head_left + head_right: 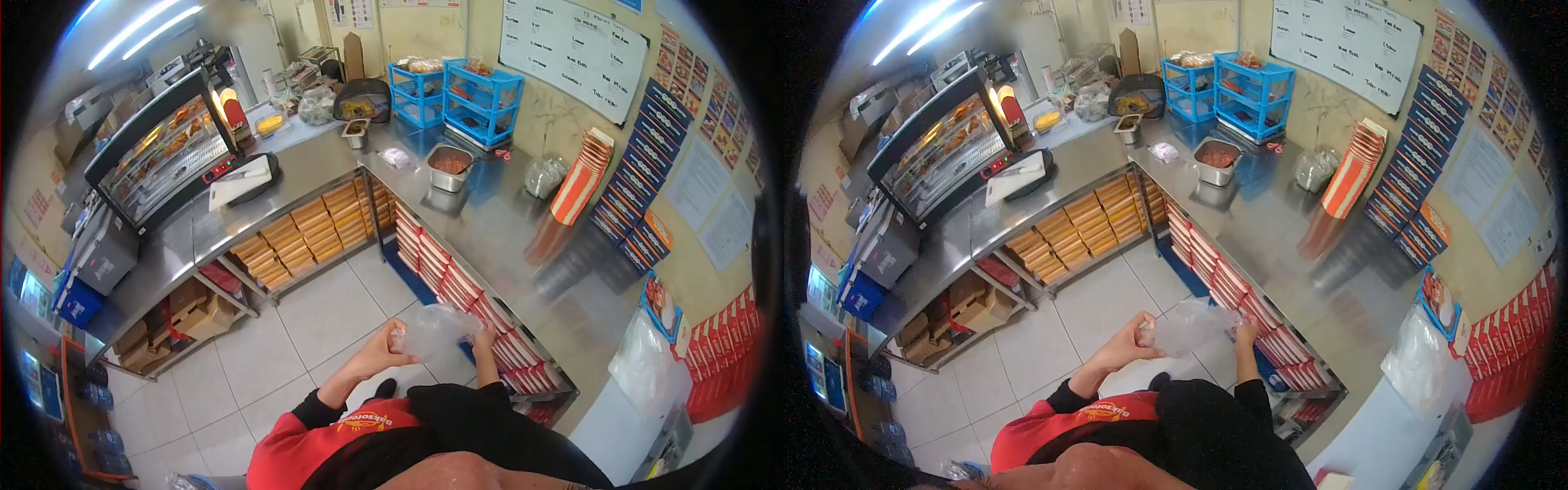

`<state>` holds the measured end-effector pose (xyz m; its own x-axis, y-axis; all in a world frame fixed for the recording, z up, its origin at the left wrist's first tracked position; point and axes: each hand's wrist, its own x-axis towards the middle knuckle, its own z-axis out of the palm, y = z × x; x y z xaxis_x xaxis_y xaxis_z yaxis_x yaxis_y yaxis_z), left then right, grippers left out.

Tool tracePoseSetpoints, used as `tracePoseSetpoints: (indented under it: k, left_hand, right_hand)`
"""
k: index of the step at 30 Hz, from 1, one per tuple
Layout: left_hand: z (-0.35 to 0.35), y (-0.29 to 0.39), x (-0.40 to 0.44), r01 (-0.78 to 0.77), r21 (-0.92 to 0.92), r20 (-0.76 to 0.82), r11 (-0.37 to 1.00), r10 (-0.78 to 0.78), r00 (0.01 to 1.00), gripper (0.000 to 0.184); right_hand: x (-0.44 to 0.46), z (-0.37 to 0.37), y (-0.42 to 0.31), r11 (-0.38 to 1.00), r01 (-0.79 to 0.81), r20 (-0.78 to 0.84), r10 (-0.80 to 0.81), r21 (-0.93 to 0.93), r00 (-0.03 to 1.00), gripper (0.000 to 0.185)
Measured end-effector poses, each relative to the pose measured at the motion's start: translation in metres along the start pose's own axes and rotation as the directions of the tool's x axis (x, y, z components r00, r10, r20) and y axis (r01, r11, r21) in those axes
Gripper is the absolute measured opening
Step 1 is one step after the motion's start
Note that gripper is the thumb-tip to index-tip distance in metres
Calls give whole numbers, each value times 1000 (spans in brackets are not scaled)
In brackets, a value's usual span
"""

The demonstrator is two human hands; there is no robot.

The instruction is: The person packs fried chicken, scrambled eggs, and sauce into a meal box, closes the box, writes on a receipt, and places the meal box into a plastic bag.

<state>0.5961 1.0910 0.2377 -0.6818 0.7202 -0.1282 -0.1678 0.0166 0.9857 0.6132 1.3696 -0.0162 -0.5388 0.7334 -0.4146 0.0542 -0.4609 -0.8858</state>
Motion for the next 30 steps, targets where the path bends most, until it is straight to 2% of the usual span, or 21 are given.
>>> tracePoseSetpoints:
  k: [1,2,3,5,6,8,10,13,15,16,18,19,20,21,24,25,26,27,28,29,30]
  left_hand:
    - [-22,-8,5,2,4,-1,1000,-2,1000,31]
    - [-54,-24,13,-80,388,-244,918,185,952,34]
    - [-88,-43,20,-36,716,-379,697,432,819,38]
    - [-175,-92,33,330,644,-645,690,258,719,56]
    - [-188,-110,38,335,642,-648,690,254,718,56]
    - [-199,-132,49,289,811,-583,509,667,463,65]
    - [-143,-73,39,220,913,-408,344,732,546,66]
    - [-90,-38,39,40,979,-180,200,760,624,60]
    - [-113,-72,75,30,937,-205,348,480,853,50]
    - [-146,-93,101,23,929,-221,368,505,834,45]
    - [-193,-70,132,-42,931,-193,363,587,786,39]
    - [-196,-25,136,-105,937,-146,333,647,748,37]
    - [-181,21,129,-167,937,-123,306,740,662,40]
    - [-166,67,122,-221,939,-99,265,820,564,42]
    - [-130,118,80,-450,892,82,44,963,256,27]
    - [-118,100,76,-527,850,177,-10,947,268,23]
    - [-110,66,90,-580,814,342,-26,829,443,20]
    - [-102,16,118,-635,772,554,-36,528,644,19]
    - [-99,-47,142,-704,709,697,35,110,708,19]
    - [-100,-106,153,-750,638,769,174,-110,629,21]
    - [-109,-152,150,-774,570,821,274,-160,548,20]
  right_hand:
    - [-5,15,-1,1000,-3,1,3,4,1000,7]
    - [-9,25,0,996,-63,138,55,56,989,8]
    - [-10,34,1,987,-128,275,98,95,956,9]
    - [-40,79,-18,981,-132,414,63,140,908,15]
    - [-53,105,-16,993,112,365,-113,25,924,17]
    - [-83,142,-28,933,350,332,-304,-88,893,20]
    - [-130,161,-76,681,678,167,-661,-275,732,27]
    - [-175,185,-105,529,734,333,-663,-426,671,38]
    - [-148,186,-80,442,778,426,-660,-446,619,29]
    - [-116,174,-75,231,882,527,-729,-410,436,22]
    - [-99,143,-112,24,678,566,-530,-734,631,19]
    - [-55,116,-117,29,583,491,-507,-812,709,25]
    - [-70,110,-167,-163,678,566,-704,-717,430,27]
    - [-101,116,-219,-131,604,473,-756,-786,452,29]
    - [-201,129,-302,-124,709,237,-969,-694,62,30]
    - [-191,120,-273,-171,759,293,-956,-629,27,30]
    - [-163,107,-226,-145,809,444,-882,-570,155,29]
    - [-131,89,-175,-60,829,604,-714,-556,353,29]
    - [-112,62,-125,54,815,699,-485,-577,526,29]
    - [-110,30,-69,160,786,724,-314,-598,614,28]
    - [-121,1,-17,247,778,728,-274,-578,628,22]
